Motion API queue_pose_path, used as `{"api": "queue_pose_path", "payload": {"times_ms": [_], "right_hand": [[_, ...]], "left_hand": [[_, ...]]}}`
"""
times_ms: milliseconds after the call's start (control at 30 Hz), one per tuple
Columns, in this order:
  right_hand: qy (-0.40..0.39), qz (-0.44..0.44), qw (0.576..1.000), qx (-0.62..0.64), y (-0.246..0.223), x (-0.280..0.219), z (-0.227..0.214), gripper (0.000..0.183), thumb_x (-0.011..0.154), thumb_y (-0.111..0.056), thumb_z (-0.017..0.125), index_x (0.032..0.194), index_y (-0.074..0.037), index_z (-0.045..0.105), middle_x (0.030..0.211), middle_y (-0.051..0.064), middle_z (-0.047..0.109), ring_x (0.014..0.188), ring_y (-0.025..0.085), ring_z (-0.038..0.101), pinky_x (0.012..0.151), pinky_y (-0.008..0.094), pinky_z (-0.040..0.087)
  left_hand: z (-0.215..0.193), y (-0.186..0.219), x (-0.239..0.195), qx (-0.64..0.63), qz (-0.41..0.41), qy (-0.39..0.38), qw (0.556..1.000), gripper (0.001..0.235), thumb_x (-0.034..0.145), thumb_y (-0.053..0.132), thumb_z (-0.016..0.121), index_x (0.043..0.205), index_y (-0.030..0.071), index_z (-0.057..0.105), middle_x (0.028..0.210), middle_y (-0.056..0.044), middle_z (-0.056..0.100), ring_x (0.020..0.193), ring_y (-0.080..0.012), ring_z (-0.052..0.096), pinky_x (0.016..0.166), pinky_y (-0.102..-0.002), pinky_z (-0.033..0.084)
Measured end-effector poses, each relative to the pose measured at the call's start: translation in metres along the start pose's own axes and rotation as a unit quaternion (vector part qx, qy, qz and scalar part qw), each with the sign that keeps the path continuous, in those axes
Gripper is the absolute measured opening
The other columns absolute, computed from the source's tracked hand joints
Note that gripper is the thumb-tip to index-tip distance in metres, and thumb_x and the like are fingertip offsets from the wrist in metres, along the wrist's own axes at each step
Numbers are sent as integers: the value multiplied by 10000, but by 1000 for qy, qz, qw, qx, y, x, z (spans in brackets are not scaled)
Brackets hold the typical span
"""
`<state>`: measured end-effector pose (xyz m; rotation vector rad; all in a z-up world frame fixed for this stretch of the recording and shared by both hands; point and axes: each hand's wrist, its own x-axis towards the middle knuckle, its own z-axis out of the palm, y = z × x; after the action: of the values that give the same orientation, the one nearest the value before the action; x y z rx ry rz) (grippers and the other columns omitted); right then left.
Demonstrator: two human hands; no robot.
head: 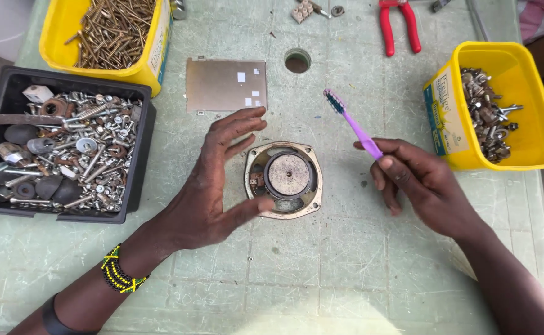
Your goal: Cleaning a speaker component using a toothbrush and cleaning solution
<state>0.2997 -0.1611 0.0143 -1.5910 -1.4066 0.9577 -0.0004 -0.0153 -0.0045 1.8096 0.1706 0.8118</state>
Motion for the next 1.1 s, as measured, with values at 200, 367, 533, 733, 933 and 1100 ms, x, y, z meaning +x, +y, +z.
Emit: {"api": "queue_pose_path", "payload": {"times_ms": [200, 367, 533, 733, 933, 1100], "right_hand": [[-35, 17, 994, 106, -10, -3, 15, 295, 1063, -259, 455, 1272, -63, 526, 896, 135, 715, 668, 213, 702, 650, 321, 539], [-50, 0, 984, 173, -11, -3, 16, 300, 1052, -305, 484, 1257, -86, 491, 943, 163, 721, 667, 215, 647, 713, 336, 550], [-69, -73, 980, 173, -16, -9, 19, 284, 1073, -277, 489, 1268, -72, 510, 931, 139, 702, 769, 187, 655, 780, 327, 533], [-78, -89, 978, 170, -22, -14, 23, 279, 1083, -275, 475, 1256, -59, 505, 918, 132, 696, 695, 183, 626, 732, 307, 530], [-81, -95, 977, 172, -22, -11, 18, 290, 1081, -287, 474, 1258, -58, 499, 919, 160, 700, 693, 189, 612, 737, 304, 524], [-67, -92, 980, 163, -21, -10, 17, 288, 1079, -285, 475, 1259, -62, 505, 914, 165, 704, 714, 200, 616, 761, 309, 520]], "left_hand": [[0, 39, 57, 126, -9, 108, 986, 605, 1018, 457, 563, 1456, 96, 353, 1429, -124, 581, 1292, -244, 611, 1058, -403, 534], [0, 40, 90, 306, 222, 40, 925, 777, 897, 433, 900, 1401, 33, 464, 1423, -169, 561, 1365, -347, 534, 1195, -459, 407], [30, 53, 87, 451, 463, 111, 755, 490, 971, 592, 772, 1080, 166, 556, 1203, -72, 610, 1084, -250, 605, 928, -415, 435], [40, 107, 63, 487, 585, 125, 636, 277, 1049, 308, 777, 1014, 328, 503, 1005, 162, 632, 918, -32, 646, 862, -321, 340], [42, 116, 64, 501, 621, 169, 579, 190, 1001, 264, 761, 999, 292, 572, 983, 118, 568, 907, -42, 589, 859, -311, 338], [45, 119, 69, 504, 639, 209, 542, 177, 960, 188, 695, 902, 304, 575, 902, 119, 572, 866, -27, 563, 822, -314, 327]]}}
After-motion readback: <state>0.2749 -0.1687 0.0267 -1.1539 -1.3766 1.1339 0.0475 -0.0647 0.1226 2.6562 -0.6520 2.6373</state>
